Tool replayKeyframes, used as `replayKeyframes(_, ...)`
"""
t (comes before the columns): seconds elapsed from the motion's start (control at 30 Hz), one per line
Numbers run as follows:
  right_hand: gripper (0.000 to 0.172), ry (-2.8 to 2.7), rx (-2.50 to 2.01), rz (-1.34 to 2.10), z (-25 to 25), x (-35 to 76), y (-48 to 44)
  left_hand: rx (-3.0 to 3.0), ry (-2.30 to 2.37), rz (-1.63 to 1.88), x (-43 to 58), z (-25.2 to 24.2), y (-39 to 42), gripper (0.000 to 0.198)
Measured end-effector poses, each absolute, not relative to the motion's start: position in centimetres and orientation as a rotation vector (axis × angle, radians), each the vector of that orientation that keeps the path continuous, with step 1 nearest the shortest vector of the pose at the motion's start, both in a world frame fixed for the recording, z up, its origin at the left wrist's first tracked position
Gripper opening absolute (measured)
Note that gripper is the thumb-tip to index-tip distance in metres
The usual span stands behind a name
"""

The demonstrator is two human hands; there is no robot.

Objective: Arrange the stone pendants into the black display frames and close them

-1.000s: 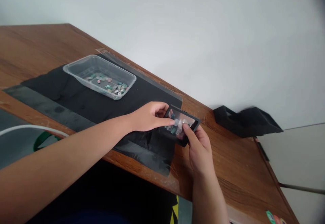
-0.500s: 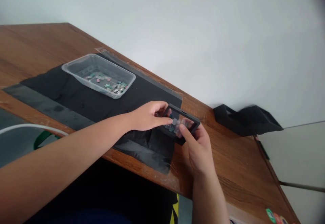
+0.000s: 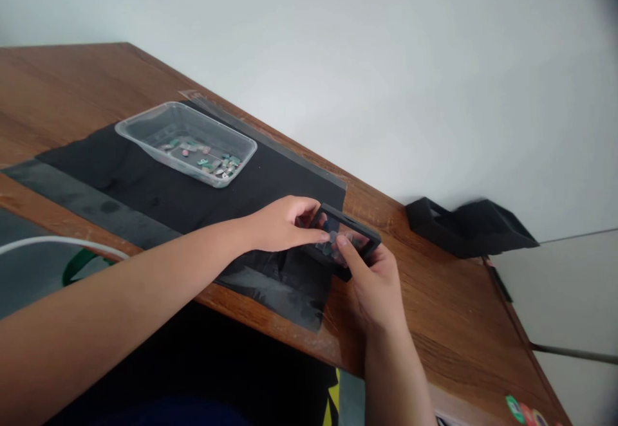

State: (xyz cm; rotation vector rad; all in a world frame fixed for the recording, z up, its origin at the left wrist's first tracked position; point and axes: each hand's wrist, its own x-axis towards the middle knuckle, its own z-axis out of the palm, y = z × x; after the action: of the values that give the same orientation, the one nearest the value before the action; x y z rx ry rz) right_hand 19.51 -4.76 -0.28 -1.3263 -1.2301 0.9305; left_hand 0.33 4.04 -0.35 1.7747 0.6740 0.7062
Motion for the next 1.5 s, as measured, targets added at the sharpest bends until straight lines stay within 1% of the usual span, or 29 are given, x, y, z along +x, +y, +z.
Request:
replayKeyframes(0.1, 0.015, -1.238, -1.323, 0.92, -0.2, 19.3, -4.8, 1.781, 0.686, 0.692, 0.5, -0.6, 4.1, 0.028)
replayKeyframes(0.27, 0.012, -1.343, -1.375, 0.808, 0.0, 18.9, -5.0, 1.728, 0.566, 0.754, 0.5, -0.6, 4.2, 0.019)
replayKeyframes(0.53, 0.01, -1.419, -1.383, 0.781, 0.4, 18.5, -5.1, 1.677, 0.549, 0.76, 0.4, -0.2, 3.8, 0.016)
replayKeyframes(0.73, 0.009, -1.444, -1.348, 0.807, 0.6, 18.6, -5.2, 1.634, 0.538, 0.775, 0.5, -0.1, 3.8, 0.018)
replayKeyframes(0.9, 0.019, -1.369, -1.403, 0.843, 0.6, 18.4, -5.2, 1.545, 0.534, 0.816, 0.6, -0.2, 4.1, 0.02)
replayKeyframes(1.03, 0.019, -1.332, -1.448, 0.862, 0.4, 18.5, -5.1, 1.505, 0.548, 0.855, 0.5, -0.4, 4.4, 0.02)
replayKeyframes(1.2, 0.018, -1.256, -1.415, 0.874, -0.2, 19.2, -5.1, 1.6, 0.539, 0.743, 0.5, -0.9, 4.5, 0.03)
replayKeyframes(1.5, 0.017, -1.28, -1.366, 0.861, -0.4, 19.7, -5.0, 1.648, 0.588, 0.697, 0.5, -0.7, 4.2, 0.022)
